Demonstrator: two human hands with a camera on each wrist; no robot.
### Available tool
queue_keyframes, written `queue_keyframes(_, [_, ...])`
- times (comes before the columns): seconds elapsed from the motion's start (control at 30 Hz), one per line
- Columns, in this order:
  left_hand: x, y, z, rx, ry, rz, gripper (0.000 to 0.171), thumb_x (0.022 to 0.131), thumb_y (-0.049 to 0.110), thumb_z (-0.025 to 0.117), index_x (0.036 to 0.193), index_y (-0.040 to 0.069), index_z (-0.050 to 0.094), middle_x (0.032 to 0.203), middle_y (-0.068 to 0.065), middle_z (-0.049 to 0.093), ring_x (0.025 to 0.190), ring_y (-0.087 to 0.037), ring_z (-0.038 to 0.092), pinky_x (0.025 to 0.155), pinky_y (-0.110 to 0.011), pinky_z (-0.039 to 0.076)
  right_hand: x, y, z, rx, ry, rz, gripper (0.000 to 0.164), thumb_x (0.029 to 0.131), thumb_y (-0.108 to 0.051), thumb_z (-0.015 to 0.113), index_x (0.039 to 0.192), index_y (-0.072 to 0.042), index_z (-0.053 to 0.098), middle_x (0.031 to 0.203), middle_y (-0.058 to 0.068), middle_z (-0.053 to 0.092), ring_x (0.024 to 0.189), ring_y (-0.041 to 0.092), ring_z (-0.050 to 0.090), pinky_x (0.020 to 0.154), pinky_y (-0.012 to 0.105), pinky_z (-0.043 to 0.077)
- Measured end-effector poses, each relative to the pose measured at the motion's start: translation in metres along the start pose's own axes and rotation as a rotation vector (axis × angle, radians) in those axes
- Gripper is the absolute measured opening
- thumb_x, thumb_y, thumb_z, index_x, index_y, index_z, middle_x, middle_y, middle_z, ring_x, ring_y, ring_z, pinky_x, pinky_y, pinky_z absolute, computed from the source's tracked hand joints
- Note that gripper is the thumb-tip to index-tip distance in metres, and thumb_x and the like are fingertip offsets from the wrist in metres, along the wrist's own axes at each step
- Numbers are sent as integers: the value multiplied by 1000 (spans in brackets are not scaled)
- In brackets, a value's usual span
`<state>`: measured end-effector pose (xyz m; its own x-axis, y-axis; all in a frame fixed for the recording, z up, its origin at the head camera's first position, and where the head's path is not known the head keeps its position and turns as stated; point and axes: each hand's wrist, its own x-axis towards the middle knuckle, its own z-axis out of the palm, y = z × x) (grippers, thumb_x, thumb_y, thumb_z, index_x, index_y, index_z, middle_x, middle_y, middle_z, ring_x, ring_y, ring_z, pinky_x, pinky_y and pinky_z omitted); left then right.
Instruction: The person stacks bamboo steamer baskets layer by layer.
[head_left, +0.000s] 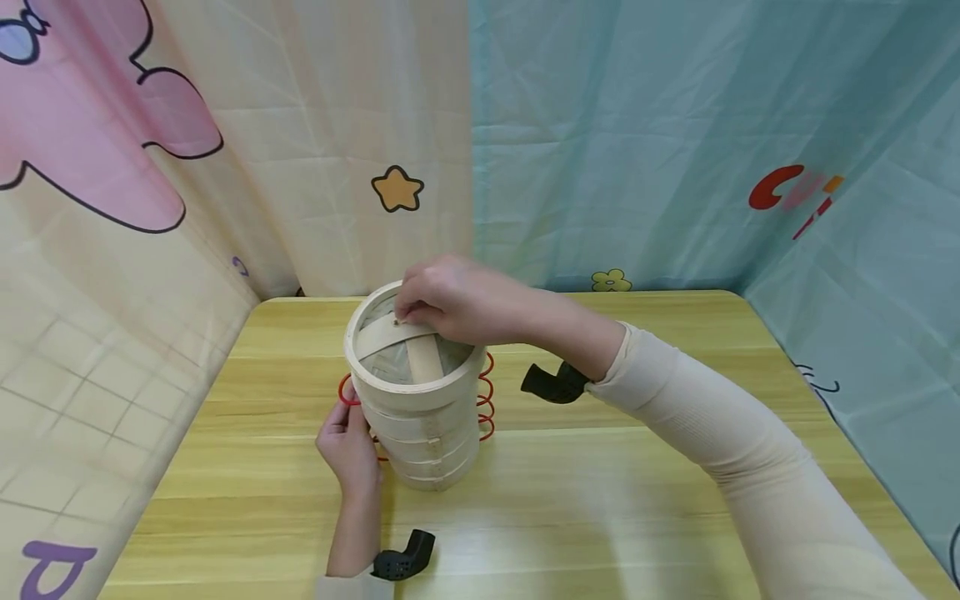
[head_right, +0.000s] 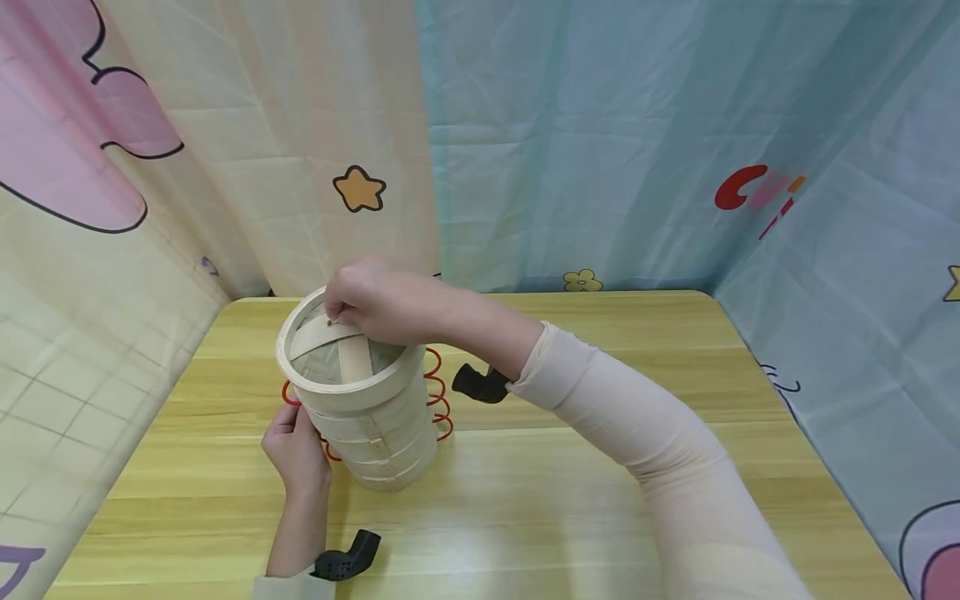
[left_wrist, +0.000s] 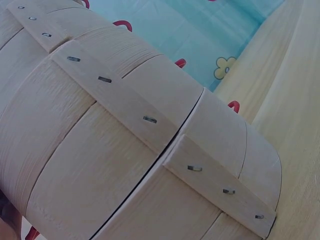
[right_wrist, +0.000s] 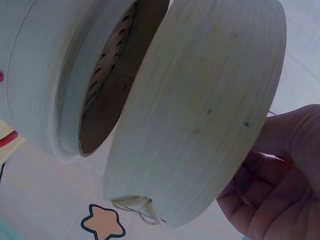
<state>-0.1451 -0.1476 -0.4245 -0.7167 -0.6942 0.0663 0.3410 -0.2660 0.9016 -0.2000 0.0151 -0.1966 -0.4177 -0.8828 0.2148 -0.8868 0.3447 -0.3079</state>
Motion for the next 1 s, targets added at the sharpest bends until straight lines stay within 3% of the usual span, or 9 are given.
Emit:
queue_keyframes(0.27, [0, 1, -1, 13, -4, -10, 13, 84, 17, 68, 82, 6, 74, 56, 2, 56, 45, -5, 52, 35, -16, 40, 6, 0, 9, -10, -6, 11, 10, 88, -2, 59, 85, -4, 68, 81, 3, 58, 75, 14, 52, 68, 18, 44])
queue_keyframes(0.53, [1, -3, -2, 19, 4, -1, 18, 84, 17, 68, 87, 0, 72, 56, 1, 55, 44, -6, 52, 33, -17, 40, 6, 4, 16, -8, -19, 33, 10, 88, -2, 59, 86, -4, 68, 84, 3, 59, 78, 15, 54, 70, 19, 45])
queue_keyframes(0.8, [-1, 5, 0, -7, -10, -47, 16, 83, 19, 69, 89, 5, 74, 61, 1, 60, 47, -7, 56, 34, -18, 43, 6, 3, 20, -22, -12, 40, 9, 89, -3, 58, 86, -4, 67, 85, 4, 60, 79, 15, 55, 71, 19, 45])
queue_keyframes(1.0, [0, 2, 0, -9, -10, -24, 14, 84, 15, 69, 90, 4, 74, 62, 0, 62, 48, -6, 55, 34, -17, 41, 6, 5, 23, -17, -12, 57, 10, 88, -2, 58, 86, -4, 68, 83, 4, 60, 78, 15, 55, 70, 19, 45])
